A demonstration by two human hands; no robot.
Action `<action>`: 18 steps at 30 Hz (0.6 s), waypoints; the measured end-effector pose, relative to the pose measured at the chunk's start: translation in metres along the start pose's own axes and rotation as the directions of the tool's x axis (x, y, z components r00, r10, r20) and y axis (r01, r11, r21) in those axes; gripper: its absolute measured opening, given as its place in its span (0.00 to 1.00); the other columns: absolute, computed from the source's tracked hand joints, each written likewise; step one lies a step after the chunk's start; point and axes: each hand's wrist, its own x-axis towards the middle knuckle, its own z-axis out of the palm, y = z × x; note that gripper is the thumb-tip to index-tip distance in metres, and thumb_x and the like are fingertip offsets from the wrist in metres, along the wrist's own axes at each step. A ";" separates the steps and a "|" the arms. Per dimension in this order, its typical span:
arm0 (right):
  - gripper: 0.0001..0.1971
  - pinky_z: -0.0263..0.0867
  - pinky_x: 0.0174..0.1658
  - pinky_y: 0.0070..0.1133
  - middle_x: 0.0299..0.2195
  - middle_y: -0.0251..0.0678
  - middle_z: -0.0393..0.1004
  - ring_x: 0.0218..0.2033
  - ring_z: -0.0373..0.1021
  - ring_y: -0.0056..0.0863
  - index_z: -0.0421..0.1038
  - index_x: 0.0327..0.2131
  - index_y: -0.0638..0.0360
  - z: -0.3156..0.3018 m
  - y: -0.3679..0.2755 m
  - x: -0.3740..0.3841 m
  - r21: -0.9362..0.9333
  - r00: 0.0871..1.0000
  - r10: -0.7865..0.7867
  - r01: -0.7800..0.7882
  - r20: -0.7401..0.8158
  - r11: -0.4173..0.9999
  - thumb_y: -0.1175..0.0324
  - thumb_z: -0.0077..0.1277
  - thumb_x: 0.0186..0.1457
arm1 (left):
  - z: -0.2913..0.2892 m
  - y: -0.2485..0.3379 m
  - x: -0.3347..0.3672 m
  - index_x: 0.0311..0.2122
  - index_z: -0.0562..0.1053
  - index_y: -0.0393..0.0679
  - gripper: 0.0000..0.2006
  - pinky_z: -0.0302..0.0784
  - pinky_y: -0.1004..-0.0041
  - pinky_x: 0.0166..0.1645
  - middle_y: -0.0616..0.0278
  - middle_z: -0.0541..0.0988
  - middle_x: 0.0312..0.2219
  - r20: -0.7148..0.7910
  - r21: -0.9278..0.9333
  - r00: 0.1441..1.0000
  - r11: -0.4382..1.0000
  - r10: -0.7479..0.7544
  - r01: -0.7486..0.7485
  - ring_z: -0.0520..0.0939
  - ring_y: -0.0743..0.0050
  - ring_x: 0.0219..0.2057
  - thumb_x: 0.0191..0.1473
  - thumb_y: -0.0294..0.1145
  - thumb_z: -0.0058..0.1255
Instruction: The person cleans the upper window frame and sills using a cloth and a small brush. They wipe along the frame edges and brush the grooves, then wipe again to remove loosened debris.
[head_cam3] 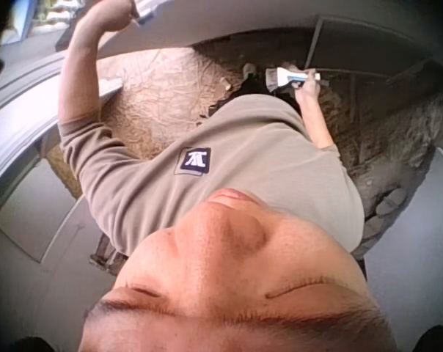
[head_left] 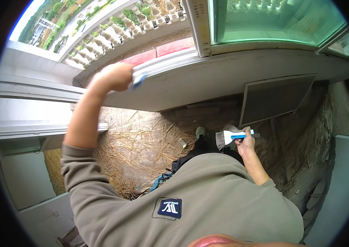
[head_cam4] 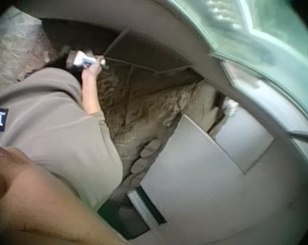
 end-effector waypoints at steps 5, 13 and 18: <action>0.18 0.54 0.21 0.21 0.24 0.29 0.65 0.20 0.58 0.22 0.66 0.31 0.50 0.001 0.000 0.004 -0.003 0.999 0.023 -0.023 -0.036 1.000 0.49 0.46 0.69 | -0.015 0.004 0.000 0.34 0.84 0.49 0.14 0.80 0.58 0.41 0.53 0.84 0.30 -0.249 -0.125 0.966 0.987 0.064 -0.098 0.84 0.52 0.35 0.45 0.19 0.53; 0.18 0.54 0.22 0.20 0.23 0.29 0.65 0.20 0.58 0.21 0.66 0.31 0.50 0.003 0.001 0.005 0.007 0.999 0.030 -0.029 -0.026 1.000 0.49 0.45 0.70 | 0.012 -0.027 -0.008 0.37 0.86 0.51 0.12 0.80 0.62 0.42 0.52 0.85 0.32 0.125 0.014 0.992 1.000 -0.009 0.007 0.85 0.52 0.37 0.46 0.25 0.58; 0.17 0.53 0.21 0.19 0.23 0.27 0.64 0.19 0.57 0.19 0.67 0.30 0.49 0.003 0.002 0.009 0.002 1.000 0.030 -0.030 -0.003 1.000 0.50 0.47 0.69 | 0.042 -0.050 -0.034 0.39 0.85 0.54 0.15 0.80 0.62 0.47 0.55 0.85 0.34 -0.055 -0.090 0.980 0.978 -0.191 0.186 0.85 0.54 0.40 0.48 0.22 0.55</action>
